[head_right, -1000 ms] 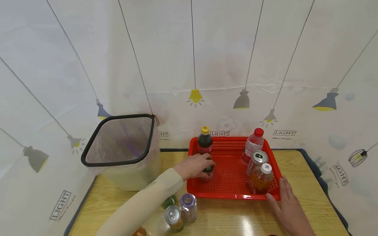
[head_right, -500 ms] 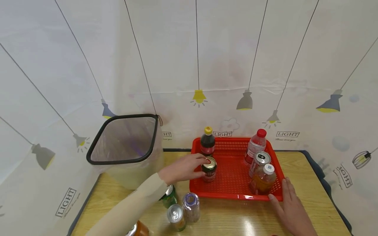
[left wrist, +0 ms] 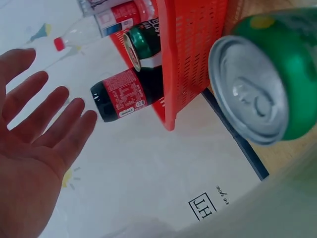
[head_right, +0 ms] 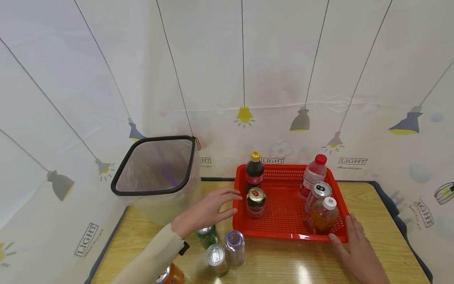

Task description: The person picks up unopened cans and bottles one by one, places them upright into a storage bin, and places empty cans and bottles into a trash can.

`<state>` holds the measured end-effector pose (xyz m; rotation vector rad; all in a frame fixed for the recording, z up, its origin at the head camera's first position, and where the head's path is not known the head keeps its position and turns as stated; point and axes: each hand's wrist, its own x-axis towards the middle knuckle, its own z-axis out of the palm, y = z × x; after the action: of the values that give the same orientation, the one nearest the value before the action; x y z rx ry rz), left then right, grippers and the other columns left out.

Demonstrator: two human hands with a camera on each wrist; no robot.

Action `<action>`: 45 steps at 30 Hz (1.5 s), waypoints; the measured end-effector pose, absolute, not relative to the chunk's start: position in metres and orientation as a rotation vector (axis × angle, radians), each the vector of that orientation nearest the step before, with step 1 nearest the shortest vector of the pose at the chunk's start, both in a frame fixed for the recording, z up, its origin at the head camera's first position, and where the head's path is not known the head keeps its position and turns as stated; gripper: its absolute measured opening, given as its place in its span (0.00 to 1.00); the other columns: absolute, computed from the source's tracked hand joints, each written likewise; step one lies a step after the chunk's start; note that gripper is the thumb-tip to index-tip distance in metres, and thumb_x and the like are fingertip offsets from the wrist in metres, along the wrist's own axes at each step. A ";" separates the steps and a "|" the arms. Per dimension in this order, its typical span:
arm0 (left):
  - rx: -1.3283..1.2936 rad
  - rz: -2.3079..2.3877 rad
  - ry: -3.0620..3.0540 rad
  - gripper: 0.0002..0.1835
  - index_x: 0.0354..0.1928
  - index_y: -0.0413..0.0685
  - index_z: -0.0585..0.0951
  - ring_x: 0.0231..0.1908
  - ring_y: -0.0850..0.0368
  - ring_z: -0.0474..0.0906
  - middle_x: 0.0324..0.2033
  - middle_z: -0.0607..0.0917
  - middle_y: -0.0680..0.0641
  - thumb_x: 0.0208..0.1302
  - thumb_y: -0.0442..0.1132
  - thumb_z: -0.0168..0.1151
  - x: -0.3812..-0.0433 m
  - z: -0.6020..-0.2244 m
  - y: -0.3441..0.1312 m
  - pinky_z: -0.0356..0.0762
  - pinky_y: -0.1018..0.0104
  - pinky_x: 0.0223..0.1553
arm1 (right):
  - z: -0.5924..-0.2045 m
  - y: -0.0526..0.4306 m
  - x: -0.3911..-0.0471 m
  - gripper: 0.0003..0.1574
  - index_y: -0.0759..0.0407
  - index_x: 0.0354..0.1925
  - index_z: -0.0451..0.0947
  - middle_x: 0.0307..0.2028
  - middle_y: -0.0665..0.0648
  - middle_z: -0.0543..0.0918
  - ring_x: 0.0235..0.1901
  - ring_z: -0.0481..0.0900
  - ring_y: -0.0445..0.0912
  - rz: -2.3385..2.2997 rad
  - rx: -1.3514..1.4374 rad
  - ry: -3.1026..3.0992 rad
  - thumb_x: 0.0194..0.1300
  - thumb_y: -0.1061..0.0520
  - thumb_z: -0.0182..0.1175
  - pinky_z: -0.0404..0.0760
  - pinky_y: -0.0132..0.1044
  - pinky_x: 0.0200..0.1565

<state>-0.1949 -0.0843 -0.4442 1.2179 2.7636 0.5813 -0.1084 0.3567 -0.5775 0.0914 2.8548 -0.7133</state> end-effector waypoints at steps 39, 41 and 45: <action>0.635 0.831 3.724 0.37 0.66 0.26 0.72 0.68 0.29 0.67 0.67 0.71 0.28 0.76 0.58 0.52 -0.173 -0.418 -0.281 0.66 0.34 0.65 | -0.551 0.368 -0.082 0.61 0.87 0.71 0.46 0.71 0.88 0.42 0.70 0.32 0.83 -0.705 0.217 2.655 0.81 0.28 0.31 0.51 0.82 0.59; 0.463 0.826 3.681 0.39 0.69 0.25 0.69 0.72 0.29 0.61 0.71 0.67 0.28 0.75 0.57 0.54 -0.174 -0.422 -0.287 0.62 0.33 0.68 | -0.552 0.369 -0.081 0.62 0.87 0.72 0.45 0.71 0.88 0.42 0.70 0.31 0.83 -0.714 0.229 2.641 0.80 0.27 0.29 0.51 0.82 0.59; 0.233 0.794 3.575 0.42 0.74 0.24 0.61 0.75 0.29 0.54 0.76 0.58 0.27 0.76 0.55 0.56 -0.173 -0.425 -0.295 0.56 0.33 0.71 | -0.553 0.369 -0.079 0.63 0.85 0.73 0.44 0.71 0.87 0.41 0.70 0.33 0.83 -0.734 0.267 2.623 0.79 0.26 0.27 0.51 0.81 0.60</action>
<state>-0.1732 -0.2946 -0.4248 0.2327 3.5745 0.7938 -0.0791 0.3689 -0.5527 0.2671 2.6233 -0.7341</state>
